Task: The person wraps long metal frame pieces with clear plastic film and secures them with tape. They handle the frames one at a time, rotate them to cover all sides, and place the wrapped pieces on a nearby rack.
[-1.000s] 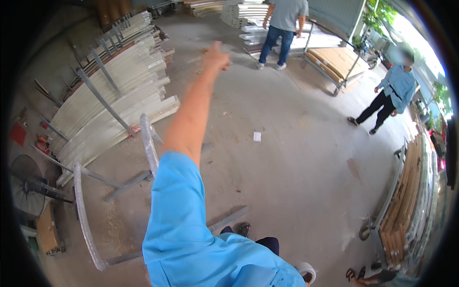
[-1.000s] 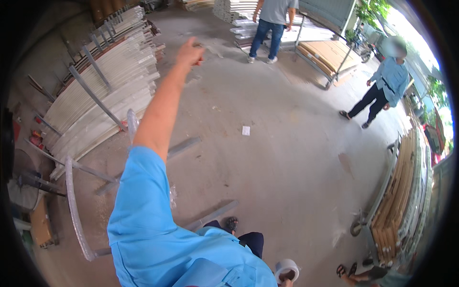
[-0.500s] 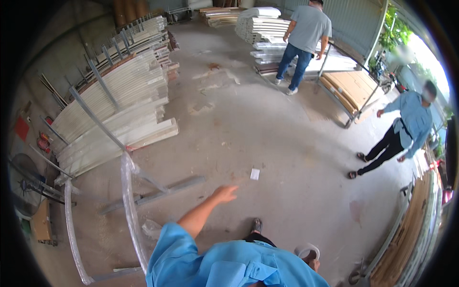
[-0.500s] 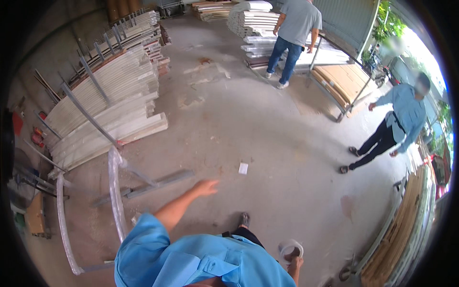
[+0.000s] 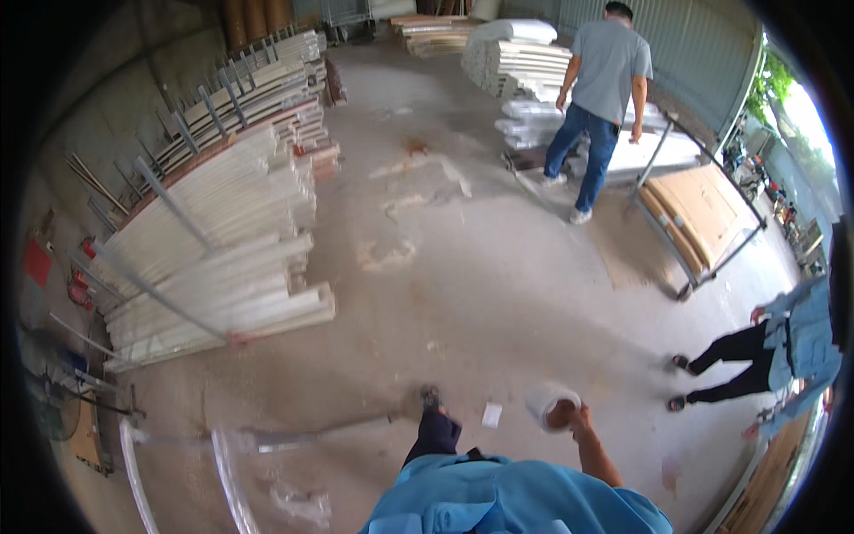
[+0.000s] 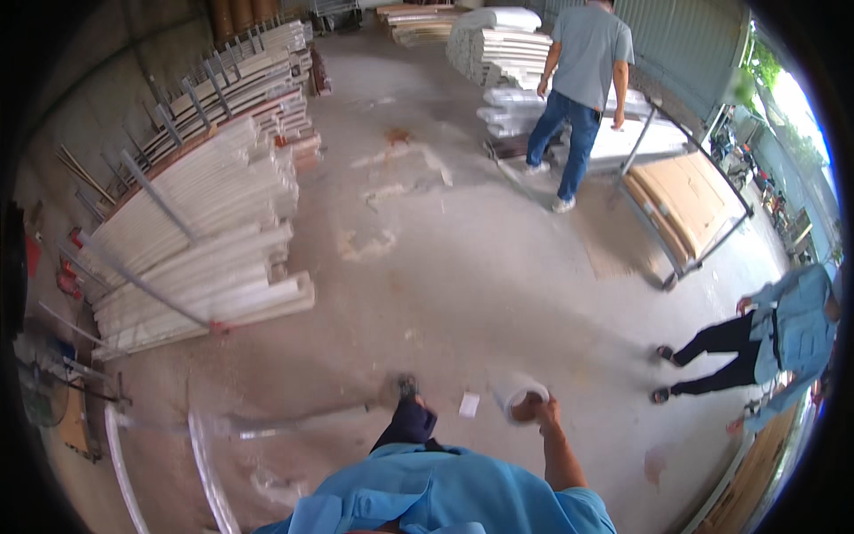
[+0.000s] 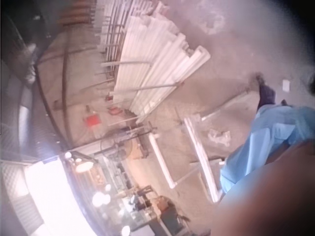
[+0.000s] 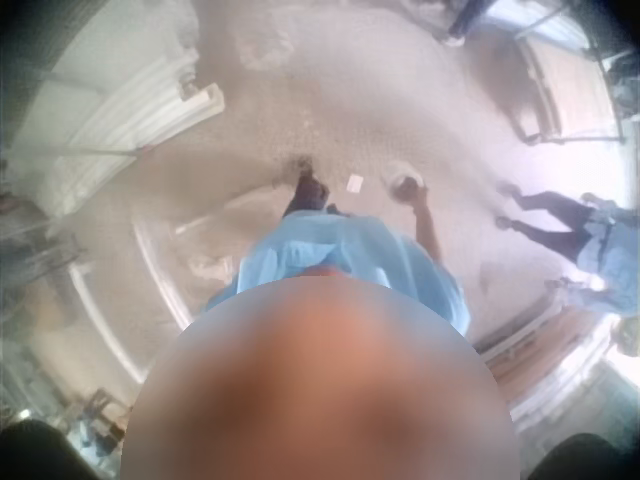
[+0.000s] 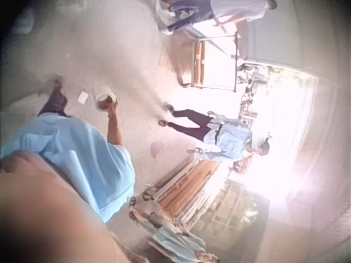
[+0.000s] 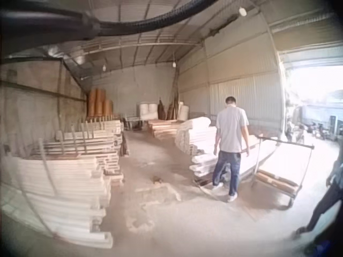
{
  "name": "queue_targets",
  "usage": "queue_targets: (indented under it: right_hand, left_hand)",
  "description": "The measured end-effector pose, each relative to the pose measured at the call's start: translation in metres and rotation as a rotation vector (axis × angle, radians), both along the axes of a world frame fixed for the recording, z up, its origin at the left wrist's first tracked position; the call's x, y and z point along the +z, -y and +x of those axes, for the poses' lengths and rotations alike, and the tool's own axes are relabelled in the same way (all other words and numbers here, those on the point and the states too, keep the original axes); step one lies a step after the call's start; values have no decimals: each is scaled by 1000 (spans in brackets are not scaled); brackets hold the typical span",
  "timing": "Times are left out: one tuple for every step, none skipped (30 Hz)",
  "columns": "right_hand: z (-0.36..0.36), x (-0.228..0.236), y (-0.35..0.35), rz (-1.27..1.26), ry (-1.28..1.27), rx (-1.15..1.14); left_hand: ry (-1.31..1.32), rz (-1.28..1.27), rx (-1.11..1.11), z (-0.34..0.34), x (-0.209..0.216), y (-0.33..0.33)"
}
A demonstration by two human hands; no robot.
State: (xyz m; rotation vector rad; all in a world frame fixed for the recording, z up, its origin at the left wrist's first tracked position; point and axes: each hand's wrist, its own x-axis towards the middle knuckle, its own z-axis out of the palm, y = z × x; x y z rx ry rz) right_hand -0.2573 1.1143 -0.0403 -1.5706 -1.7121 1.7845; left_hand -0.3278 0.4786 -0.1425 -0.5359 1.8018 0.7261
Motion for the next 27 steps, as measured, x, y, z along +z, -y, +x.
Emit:
queue_targets:
  right_hand:
    - [-30, 2, -15, -35, -6, 0]
    - [-50, 5, -23, -75, 18, 4]
    - [-77, 7, -36, -115, 42, 7]
    - [-106, 9, -52, -87, 15, 7]
    - [-132, 11, -65, -66, 0, 0]
    - [-155, 12, -75, -48, -16, -17]
    - [-178, 11, -81, -31, 4, -56]
    - [-202, 12, -93, -77, -57, -79]
    - [-230, 12, -106, -95, -108, -83]
    - [-256, 13, -118, -112, -151, -82]
    - [-284, 16, -133, -124, -176, -81]
    - [-316, 19, -147, -125, -182, -74]
    - [-353, 22, -161, -116, -171, -69]
    - [-394, 28, -179, -104, -160, -63]
    - [-432, 37, -191, -79, -332, 19]
    - [-479, 48, -210, -43, -513, 100]
    - [-524, 61, -226, -61, -389, 185]
    - [-569, 76, -240, 6, -569, 337]
    - [-611, 92, -252, 44, -314, 409]
    - [-661, 105, -258, -13, -270, 443]
    - [-708, 119, -266, 113, -151, 599]
    - [-751, 133, -271, 323, -219, 711]
    - [-793, 145, -274, 584, -247, 848]
    - [-833, 156, -275, 589, -317, 897]
    - [-872, 167, -277, 616, -412, 945]
    - [-908, 175, -276, 666, -395, 991]
    - [-941, 182, -274, 746, -455, 1004]
  left_hand:
    - [-38, 36, 43, -35, 3, -23]
    - [-119, 93, 76, -79, 10, -42]
    - [-212, 153, 107, -128, 18, -63]
    - [-311, 220, 137, -185, 29, -86]
    - [-433, 271, 95, -249, 40, -111]
    - [-491, 340, 220, -315, 53, -138]
    - [-507, 405, 325, -383, 65, -170]
    - [-556, 377, 280, -451, 77, -205]
    - [-578, 417, 263, -514, 90, -242]
    - [-781, 406, 7, -570, 103, -277]
    - [-798, 467, -18, -620, 115, -313]
    - [-755, 514, 13, -661, 126, -351]
    - [-728, 565, 17, -693, 135, -387]
    - [-690, 621, 41, -721, 144, -426]
    - [-667, 697, 55, -742, 152, -459]
    - [-544, 720, 111, -756, 159, -496]
    - [-426, 734, 135, -767, 167, -522]
    - [-304, 819, 163, -778, 174, -549]
    - [-166, 884, 186, -786, 181, -570]
    - [-84, 916, 217, -797, 188, -587]
    - [-4, 955, 252, -809, 194, -604]
    - [71, 967, 305, -822, 199, -619]
    - [165, 1029, 341, -838, 203, -636]
    - [251, 1067, 388, -858, 206, -650]
    - [330, 1106, 449, -882, 211, -665]
    - [379, 1124, 422, -910, 213, -681]
    - [364, 1285, 411, -940, 215, -696]
